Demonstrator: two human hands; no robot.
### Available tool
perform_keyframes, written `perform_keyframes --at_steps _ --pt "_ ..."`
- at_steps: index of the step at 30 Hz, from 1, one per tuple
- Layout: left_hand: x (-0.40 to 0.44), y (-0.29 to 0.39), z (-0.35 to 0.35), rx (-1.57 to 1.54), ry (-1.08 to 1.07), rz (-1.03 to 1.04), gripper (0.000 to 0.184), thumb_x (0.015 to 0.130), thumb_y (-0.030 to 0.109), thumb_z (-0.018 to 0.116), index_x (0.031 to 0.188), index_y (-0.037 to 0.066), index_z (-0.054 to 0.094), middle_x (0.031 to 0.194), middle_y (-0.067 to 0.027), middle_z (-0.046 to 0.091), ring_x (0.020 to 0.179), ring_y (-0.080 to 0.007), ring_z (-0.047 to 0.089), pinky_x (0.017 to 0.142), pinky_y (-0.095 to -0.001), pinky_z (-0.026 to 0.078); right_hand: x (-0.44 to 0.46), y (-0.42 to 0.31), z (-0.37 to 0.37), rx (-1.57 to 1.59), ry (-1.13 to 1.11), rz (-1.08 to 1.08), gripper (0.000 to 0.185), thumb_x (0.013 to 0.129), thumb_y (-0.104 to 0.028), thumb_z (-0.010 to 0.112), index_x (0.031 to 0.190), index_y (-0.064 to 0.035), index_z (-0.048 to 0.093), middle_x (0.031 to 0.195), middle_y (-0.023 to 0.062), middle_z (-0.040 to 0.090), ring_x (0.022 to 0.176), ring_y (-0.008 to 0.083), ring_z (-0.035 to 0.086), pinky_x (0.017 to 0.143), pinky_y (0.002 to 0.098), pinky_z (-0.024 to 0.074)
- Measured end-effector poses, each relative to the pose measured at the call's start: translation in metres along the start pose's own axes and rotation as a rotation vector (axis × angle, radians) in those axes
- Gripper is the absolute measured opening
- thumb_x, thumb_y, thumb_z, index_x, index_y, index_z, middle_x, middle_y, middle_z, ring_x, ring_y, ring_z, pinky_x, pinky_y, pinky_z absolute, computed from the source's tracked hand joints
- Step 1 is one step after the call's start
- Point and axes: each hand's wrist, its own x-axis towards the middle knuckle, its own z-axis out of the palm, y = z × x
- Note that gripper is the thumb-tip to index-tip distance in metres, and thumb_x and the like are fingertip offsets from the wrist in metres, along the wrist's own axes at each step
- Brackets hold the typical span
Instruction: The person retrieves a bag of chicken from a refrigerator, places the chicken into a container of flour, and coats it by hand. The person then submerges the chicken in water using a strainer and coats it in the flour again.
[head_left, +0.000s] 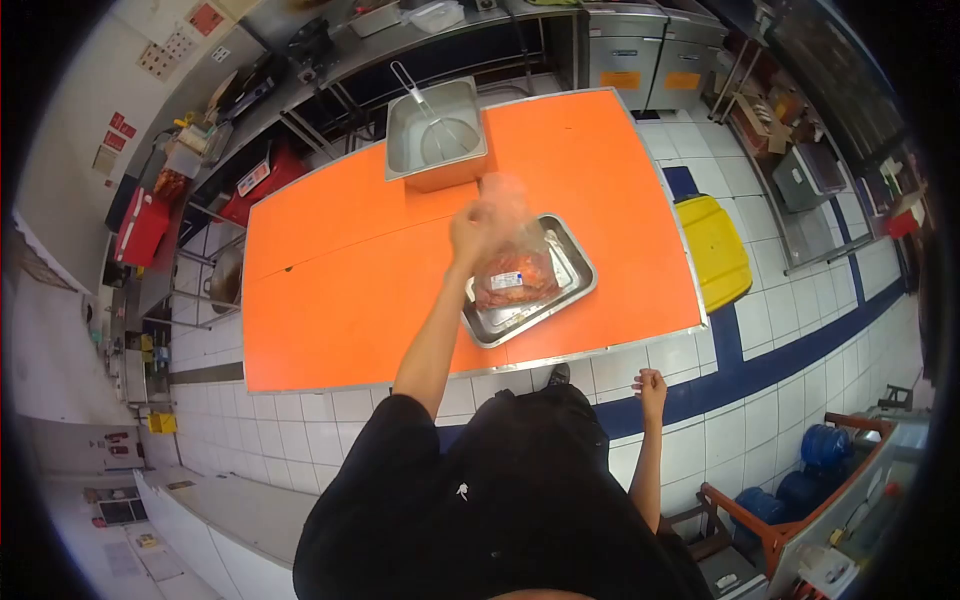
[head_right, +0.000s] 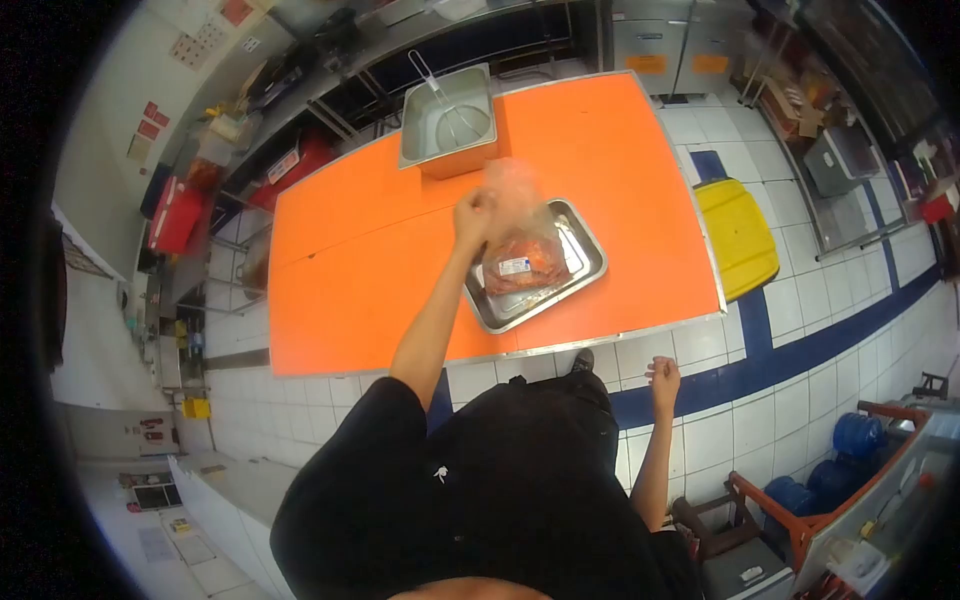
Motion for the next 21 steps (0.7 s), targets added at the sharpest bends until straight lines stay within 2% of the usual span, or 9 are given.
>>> perform_keyframes --at_steps 2,4,6,8,11,12,16,19,21 --pt "-0.054 0.042 -0.002 -0.073 -0.176 0.063 0.019 0.085 0.02 0.062 0.089 0.002 0.067 0.086 -0.0164 0.068 0.08 -0.0313 0.067 0.071 -0.0401 0.051 -0.007 0.02 0.009 0.011 -0.023 0.037 0.02 0.096 -0.027 0.054 0.101 -0.008 0.059 0.081 0.0027 0.064 0.065 0.0094 0.061 0.052 0.021 0.0435" --pt "-0.112 0.073 -0.012 -0.013 -0.19 0.284 0.013 0.083 0.012 0.062 0.087 0.001 0.066 0.091 -0.0164 0.067 0.084 -0.034 0.063 0.075 -0.0416 0.049 -0.01 0.035 0.015 -0.008 -0.069 0.075 0.018 0.096 -0.025 0.055 0.101 -0.008 0.059 0.081 0.0024 0.064 0.061 0.0092 0.061 0.049 0.0204 0.0438" --pt "-0.161 0.067 -0.026 0.073 -0.183 0.358 0.01 0.079 0.008 0.064 0.087 0.002 0.067 0.096 -0.0139 0.065 0.092 -0.0334 0.059 0.085 -0.042 0.046 -0.01 0.051 0.019 -0.052 -0.116 0.118 0.018 0.096 -0.025 0.056 0.101 -0.0081 0.059 0.08 0.0023 0.064 0.061 0.0092 0.061 0.048 0.0207 0.0443" --pt "-0.189 0.095 -0.058 0.05 -0.239 0.179 0.011 0.077 0.004 0.063 0.086 0.004 0.069 0.098 -0.0105 0.065 0.098 -0.0303 0.057 0.091 -0.0399 0.042 -0.014 0.047 0.029 -0.125 -0.133 0.16 0.016 0.094 -0.019 0.056 0.096 -0.0038 0.061 0.078 0.0048 0.063 0.057 0.0103 0.06 0.047 0.0232 0.0441" --pt "-0.211 0.104 -0.091 0.043 -0.144 0.176 0.015 0.075 0.0 0.063 0.086 0.006 0.07 0.098 -0.008 0.065 0.099 -0.0285 0.057 0.089 -0.0376 0.042 -0.015 0.031 0.045 -0.271 -0.194 0.171 0.017 0.094 -0.018 0.055 0.094 -0.0028 0.062 0.077 0.0048 0.064 0.057 0.0112 0.06 0.049 0.0236 0.0455" --pt "-0.216 0.102 -0.098 0.033 -0.137 0.163 0.015 0.075 0.0 0.063 0.086 0.006 0.07 0.098 -0.008 0.065 0.099 -0.0285 0.057 0.089 -0.0376 0.042 -0.01 0.033 0.048 -0.246 -0.272 0.091 0.017 0.093 -0.017 0.055 0.093 -0.0018 0.062 0.079 0.0066 0.064 0.064 0.013 0.063 0.053 0.026 0.0502" --pt "-0.2 0.09 -0.123 0.044 -0.063 0.206 0.015 0.074 0.001 0.065 0.087 0.007 0.071 0.102 -0.0066 0.064 0.098 -0.0277 0.057 0.087 -0.0377 0.044 -0.009 0.0 0.092 -0.34 -0.306 -0.066 0.018 0.093 -0.018 0.056 0.093 -0.0011 0.062 0.081 0.009 0.065 0.071 0.0143 0.064 0.058 0.0283 0.0541" --pt "-0.129 0.059 -0.12 0.043 0.154 0.188 0.014 0.079 0.008 0.065 0.092 0.007 0.071 0.102 -0.0078 0.063 0.098 -0.0294 0.056 0.087 -0.038 0.045 -0.014 -0.012 0.135 -0.369 -0.322 -0.159 0.023 0.094 -0.03 0.058 0.096 -0.0067 0.06 0.079 0.0043 0.065 0.066 0.0127 0.064 0.055 0.0247 0.0464" --pt "-0.075 0.037 -0.126 0.049 0.065 0.244 0.019 0.085 0.014 0.062 0.101 0.006 0.068 0.099 -0.0097 0.061 0.098 -0.0312 0.057 0.087 -0.0383 0.046 -0.027 -0.02 0.166 -0.394 -0.395 -0.235 0.023 0.095 -0.029 0.057 0.096 -0.0059 0.061 0.079 0.0046 0.065 0.066 0.0126 0.064 0.055 0.0248 0.0463"
